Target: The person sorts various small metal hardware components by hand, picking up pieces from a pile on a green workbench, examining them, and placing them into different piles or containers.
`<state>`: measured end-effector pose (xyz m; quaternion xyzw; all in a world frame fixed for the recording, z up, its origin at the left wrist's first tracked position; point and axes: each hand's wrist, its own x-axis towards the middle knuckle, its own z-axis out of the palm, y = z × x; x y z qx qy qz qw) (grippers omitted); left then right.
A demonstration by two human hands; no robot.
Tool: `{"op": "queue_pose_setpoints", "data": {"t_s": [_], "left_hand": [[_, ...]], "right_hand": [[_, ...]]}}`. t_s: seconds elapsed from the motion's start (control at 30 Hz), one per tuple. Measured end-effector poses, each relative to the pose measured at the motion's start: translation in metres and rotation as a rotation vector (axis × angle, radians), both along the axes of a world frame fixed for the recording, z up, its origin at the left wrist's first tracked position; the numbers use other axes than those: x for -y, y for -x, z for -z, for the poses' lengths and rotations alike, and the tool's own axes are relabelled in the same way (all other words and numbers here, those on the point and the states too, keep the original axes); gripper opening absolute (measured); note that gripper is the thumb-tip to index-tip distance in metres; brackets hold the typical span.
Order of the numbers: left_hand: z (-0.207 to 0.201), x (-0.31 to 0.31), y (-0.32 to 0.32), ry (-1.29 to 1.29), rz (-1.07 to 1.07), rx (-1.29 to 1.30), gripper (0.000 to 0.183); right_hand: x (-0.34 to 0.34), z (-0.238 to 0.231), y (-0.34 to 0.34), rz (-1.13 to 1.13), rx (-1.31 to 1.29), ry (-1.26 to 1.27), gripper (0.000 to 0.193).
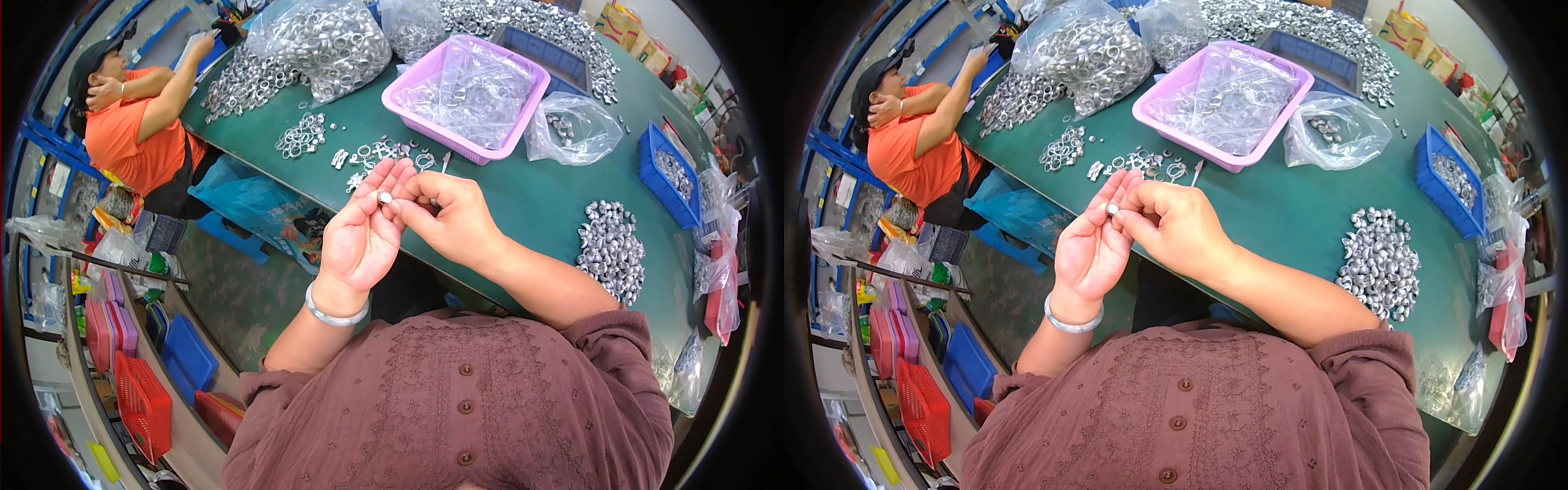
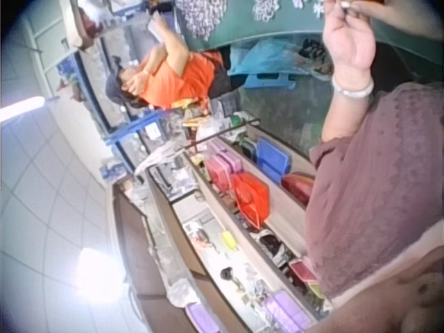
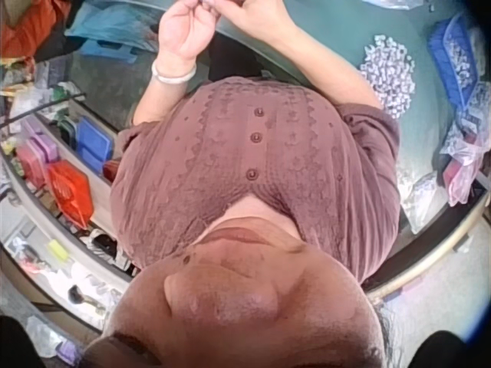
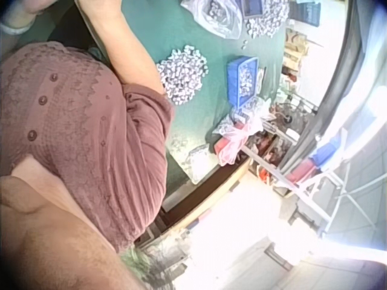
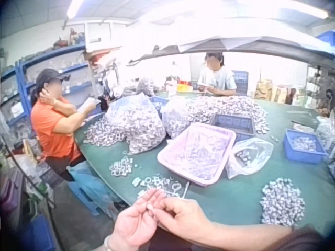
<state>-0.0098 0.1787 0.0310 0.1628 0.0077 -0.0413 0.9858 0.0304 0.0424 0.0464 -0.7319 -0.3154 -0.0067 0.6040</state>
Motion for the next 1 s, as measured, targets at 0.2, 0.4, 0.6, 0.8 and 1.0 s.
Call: {"op": "queue_pose_setpoints", "data": {"t_s": [0.2, 0.4, 0.6, 0.8, 1.0], "left_hand": [[0.002, -0.003, 0.000, 0.029, 0.010, 0.026, 0.041], [0.003, -0.003, 0.000, 0.007, -0.049, -0.014, 0.033], [0.006, -0.004, 0.000, -0.052, -0.062, -0.050, 0.029], [0.010, -0.011, 0.004, -0.082, -0.106, -0.101, 0.031], [0.010, 0.005, -0.007, -0.084, 0.029, -0.071, 0.034]], "right_hand": [[0.000, -0.003, -0.004, -0.108, -0.128, -0.094, 0.011], [0.009, -0.008, -0.016, -0.250, -0.737, -0.322, 0.015], [0.013, -0.010, -0.024, -0.332, -0.993, -0.593, 0.025], [0.016, 0.000, -0.030, -0.527, -1.018, -0.757, 0.047], [0.053, 0.004, -0.039, -0.357, -0.974, -0.787, 0.025]]}}
